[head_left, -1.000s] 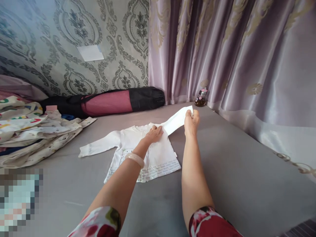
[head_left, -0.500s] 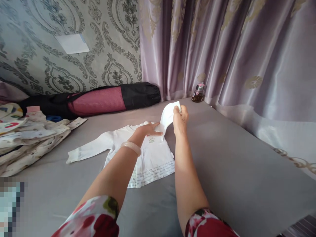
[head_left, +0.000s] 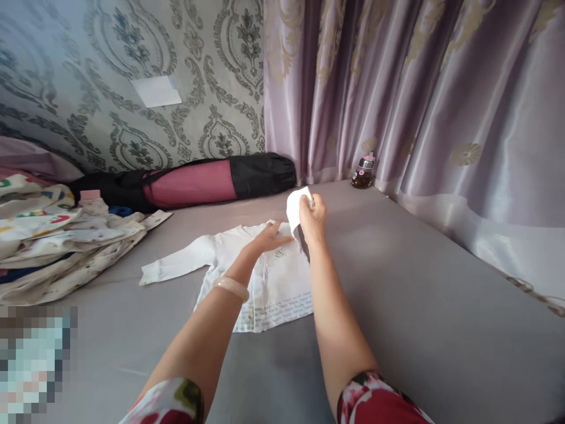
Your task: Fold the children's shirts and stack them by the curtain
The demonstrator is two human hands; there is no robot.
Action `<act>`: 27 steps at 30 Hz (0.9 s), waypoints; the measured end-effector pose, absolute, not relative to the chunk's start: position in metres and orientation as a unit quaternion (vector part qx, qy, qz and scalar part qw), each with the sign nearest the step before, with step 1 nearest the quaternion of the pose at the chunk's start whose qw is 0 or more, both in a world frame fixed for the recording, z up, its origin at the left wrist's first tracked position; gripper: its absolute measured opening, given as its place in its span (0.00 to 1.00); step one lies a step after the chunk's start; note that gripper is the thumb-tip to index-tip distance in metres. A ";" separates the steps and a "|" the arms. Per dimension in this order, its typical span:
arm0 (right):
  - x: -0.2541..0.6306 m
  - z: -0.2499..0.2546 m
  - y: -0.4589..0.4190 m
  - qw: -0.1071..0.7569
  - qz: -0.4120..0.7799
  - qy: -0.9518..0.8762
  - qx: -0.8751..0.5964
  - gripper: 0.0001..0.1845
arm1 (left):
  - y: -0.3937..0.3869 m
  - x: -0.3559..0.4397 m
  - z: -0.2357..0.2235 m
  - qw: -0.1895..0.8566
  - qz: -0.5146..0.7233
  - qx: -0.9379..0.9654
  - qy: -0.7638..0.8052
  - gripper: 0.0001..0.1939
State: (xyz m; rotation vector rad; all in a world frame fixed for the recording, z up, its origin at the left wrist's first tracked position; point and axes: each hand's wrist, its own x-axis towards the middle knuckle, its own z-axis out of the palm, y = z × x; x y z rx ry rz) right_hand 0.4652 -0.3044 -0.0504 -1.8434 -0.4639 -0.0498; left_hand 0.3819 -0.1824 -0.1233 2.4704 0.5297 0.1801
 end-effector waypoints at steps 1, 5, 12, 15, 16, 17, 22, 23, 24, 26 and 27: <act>0.462 -0.049 -0.303 0.577 -0.017 -0.201 -0.791 0.11 | -0.182 0.372 -0.123 0.344 0.094 0.907 0.224 0.34; 0.448 -0.050 -0.293 0.564 0.012 -0.206 -0.800 0.12 | -0.175 0.324 -0.120 0.510 0.191 0.768 0.338 0.24; 0.418 -0.076 -0.264 0.501 0.111 -0.262 -0.817 0.18 | -0.171 0.266 -0.141 0.596 0.280 0.632 0.409 0.19; 0.400 -0.096 -0.258 0.399 0.206 -0.430 -0.783 0.29 | -0.170 0.264 -0.150 0.595 0.300 0.631 0.397 0.27; 0.395 -0.103 -0.257 0.355 0.216 -0.478 -0.774 0.30 | -0.170 0.264 -0.152 0.590 0.300 0.635 0.397 0.30; 0.389 -0.110 -0.257 0.312 0.206 -0.511 -0.774 0.30 | -0.169 0.265 -0.152 0.587 0.299 0.641 0.394 0.31; 0.374 -0.134 -0.260 0.186 0.135 -0.552 -0.802 0.31 | -0.167 0.269 -0.153 0.583 0.299 0.668 0.353 0.29; 0.373 -0.136 -0.260 0.179 0.134 -0.554 -0.802 0.32 | -0.167 0.269 -0.153 0.582 0.295 0.674 0.346 0.28; 0.373 -0.137 -0.260 0.175 0.134 -0.555 -0.802 0.32 | -0.167 0.270 -0.154 0.580 0.289 0.681 0.341 0.27; 0.374 -0.138 -0.261 0.168 0.130 -0.557 -0.803 0.32 | -0.167 0.272 -0.155 0.563 0.280 0.701 0.338 0.25; 0.374 -0.138 -0.261 0.164 0.127 -0.558 -0.803 0.32 | -0.166 0.273 -0.156 0.542 0.277 0.716 0.343 0.23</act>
